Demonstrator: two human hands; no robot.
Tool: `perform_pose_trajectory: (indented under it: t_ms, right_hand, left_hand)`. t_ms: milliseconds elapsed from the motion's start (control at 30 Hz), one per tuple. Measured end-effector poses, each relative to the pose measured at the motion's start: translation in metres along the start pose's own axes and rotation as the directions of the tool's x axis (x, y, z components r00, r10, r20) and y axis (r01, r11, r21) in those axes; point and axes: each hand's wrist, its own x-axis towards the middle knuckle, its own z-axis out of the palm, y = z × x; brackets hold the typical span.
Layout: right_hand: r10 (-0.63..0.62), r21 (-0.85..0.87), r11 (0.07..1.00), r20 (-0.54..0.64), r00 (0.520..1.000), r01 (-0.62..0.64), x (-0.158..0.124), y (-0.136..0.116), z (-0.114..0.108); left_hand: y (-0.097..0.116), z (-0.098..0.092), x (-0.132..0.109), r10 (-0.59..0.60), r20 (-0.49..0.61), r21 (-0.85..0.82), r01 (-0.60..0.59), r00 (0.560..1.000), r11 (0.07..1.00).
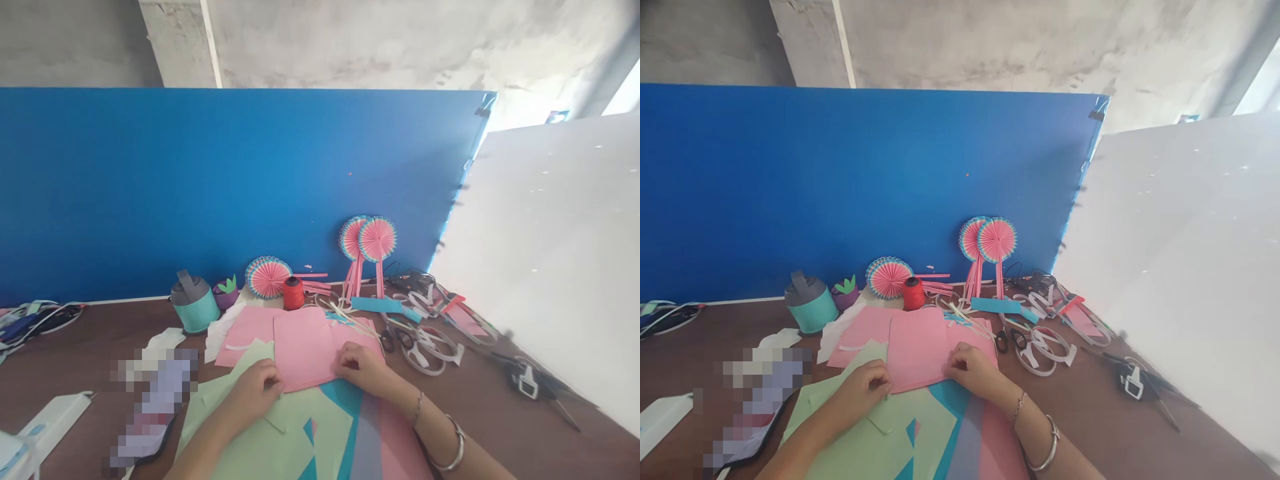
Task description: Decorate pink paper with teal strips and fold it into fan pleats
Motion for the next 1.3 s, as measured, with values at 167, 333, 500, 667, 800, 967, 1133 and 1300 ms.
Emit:
perform_pose_trajectory:
  t_ms: [167, 333, 500, 667, 800, 967, 1133, 1300]
  right_hand:
    - [-0.007, -0.019, 1.0, -0.008, 1.0, 0.007, 0.001, 0.002, 0.002]
    - [-0.004, -0.035, 0.999, -0.029, 1.0, 0.003, 0.001, -0.001, 0.002]
    - [0.014, -0.044, 0.999, -0.048, 0.999, -0.016, 0.001, -0.002, 0.003]
    - [0.018, 0.002, 1.0, -0.024, 1.0, -0.017, 0.002, 0.002, 0.003]
    - [0.058, 0.078, 0.995, 0.02, 0.998, -0.06, 0.002, 0.002, 0.001]
    - [0.05, 0.166, 0.983, 0.149, 0.988, -0.074, -0.002, -0.01, -0.013]
    - [0.057, 0.132, 0.987, 0.248, 0.967, -0.091, -0.006, -0.016, -0.022]
    - [-0.003, 0.086, 0.996, 0.195, 0.981, -0.014, -0.005, -0.014, -0.016]
  left_hand:
    - [0.006, -0.013, -0.007, 0.027, 0.117, -0.035, -0.024, 0.993, 0.999]
    - [0.006, -0.016, -0.009, 0.026, 0.158, 0.016, -0.029, 0.987, 0.999]
    - [0.006, -0.012, -0.008, 0.048, 0.093, 0.026, -0.051, 0.994, 0.998]
    - [0.007, -0.011, -0.007, 0.045, 0.065, 0.027, -0.047, 0.997, 0.999]
    - [0.005, -0.01, -0.005, 0.033, 0.078, 0.029, -0.035, 0.996, 0.999]
    - [0.003, -0.008, -0.004, 0.031, 0.068, 0.023, -0.033, 0.997, 0.999]
    - [0.008, -0.01, -0.004, 0.007, 0.082, 0.031, -0.01, 0.997, 0.999]
    - [0.006, -0.01, -0.003, 0.011, 0.09, 0.036, -0.015, 0.996, 0.999]
